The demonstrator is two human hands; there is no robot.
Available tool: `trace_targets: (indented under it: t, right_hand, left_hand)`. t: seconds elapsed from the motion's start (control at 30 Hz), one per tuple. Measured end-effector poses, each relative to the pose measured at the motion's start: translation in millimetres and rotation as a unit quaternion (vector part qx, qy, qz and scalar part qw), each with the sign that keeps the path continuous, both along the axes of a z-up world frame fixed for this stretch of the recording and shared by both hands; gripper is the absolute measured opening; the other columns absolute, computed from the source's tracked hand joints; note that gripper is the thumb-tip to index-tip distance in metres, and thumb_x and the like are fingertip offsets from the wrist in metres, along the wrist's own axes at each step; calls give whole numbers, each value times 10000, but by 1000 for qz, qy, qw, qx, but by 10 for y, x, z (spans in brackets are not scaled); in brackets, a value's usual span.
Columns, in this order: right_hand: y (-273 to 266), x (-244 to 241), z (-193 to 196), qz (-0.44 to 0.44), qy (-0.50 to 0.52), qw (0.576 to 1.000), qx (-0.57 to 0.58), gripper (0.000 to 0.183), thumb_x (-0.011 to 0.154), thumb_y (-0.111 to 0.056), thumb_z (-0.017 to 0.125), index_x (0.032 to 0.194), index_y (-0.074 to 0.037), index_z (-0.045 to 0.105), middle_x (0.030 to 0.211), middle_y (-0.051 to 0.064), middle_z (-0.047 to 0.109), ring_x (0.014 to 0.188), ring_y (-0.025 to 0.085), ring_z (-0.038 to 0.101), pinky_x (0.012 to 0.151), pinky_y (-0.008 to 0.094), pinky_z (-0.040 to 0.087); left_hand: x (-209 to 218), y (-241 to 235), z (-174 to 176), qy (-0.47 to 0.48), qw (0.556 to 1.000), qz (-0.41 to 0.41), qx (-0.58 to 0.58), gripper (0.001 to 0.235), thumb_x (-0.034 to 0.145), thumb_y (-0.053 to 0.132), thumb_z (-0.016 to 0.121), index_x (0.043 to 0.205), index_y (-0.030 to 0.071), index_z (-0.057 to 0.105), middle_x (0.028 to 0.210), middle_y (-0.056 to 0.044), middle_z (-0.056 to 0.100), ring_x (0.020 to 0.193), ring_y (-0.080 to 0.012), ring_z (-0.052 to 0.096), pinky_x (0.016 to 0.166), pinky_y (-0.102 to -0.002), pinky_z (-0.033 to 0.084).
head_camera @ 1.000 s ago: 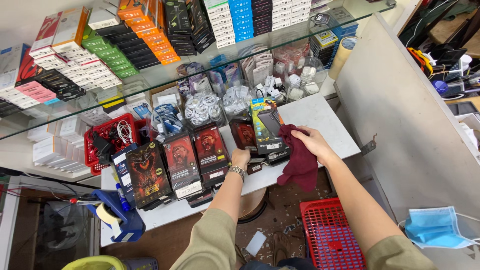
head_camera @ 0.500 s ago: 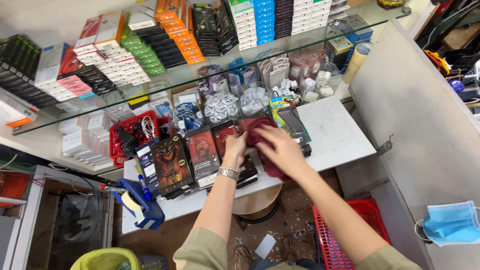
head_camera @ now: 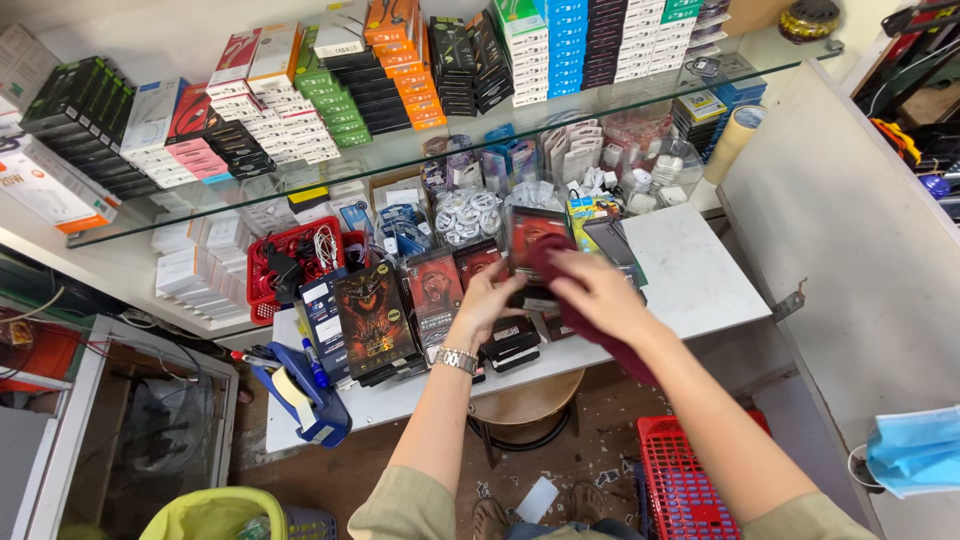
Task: The person wipes the surfaces of multiple small product boxes with a maroon cloth on a cluttered counter. They handle each box individually, turning them over to wipe different sides, then stack them. The person also retrieves a wrapped item from a glass display cabinet and wipes it before placing it on the counter.
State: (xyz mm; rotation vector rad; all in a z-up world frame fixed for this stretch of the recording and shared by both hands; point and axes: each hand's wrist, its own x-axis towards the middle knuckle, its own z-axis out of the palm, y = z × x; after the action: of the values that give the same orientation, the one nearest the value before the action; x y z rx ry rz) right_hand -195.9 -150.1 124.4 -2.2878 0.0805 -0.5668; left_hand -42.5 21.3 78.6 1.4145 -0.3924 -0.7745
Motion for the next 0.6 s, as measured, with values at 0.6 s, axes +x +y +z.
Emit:
trace_targets:
  t: [0.6]
  right_hand:
    - [-191, 229, -98, -16, 20, 677, 735, 635, 889, -553, 568, 1333, -101, 609, 1174, 134, 712, 1003, 290, 694, 870, 448, 556]
  left_hand:
    - [-326, 134, 192, -58, 990, -99, -85, 675, 1000, 116, 709, 1597, -13, 421, 1013, -71, 744, 860, -88, 666, 714, -259, 575]
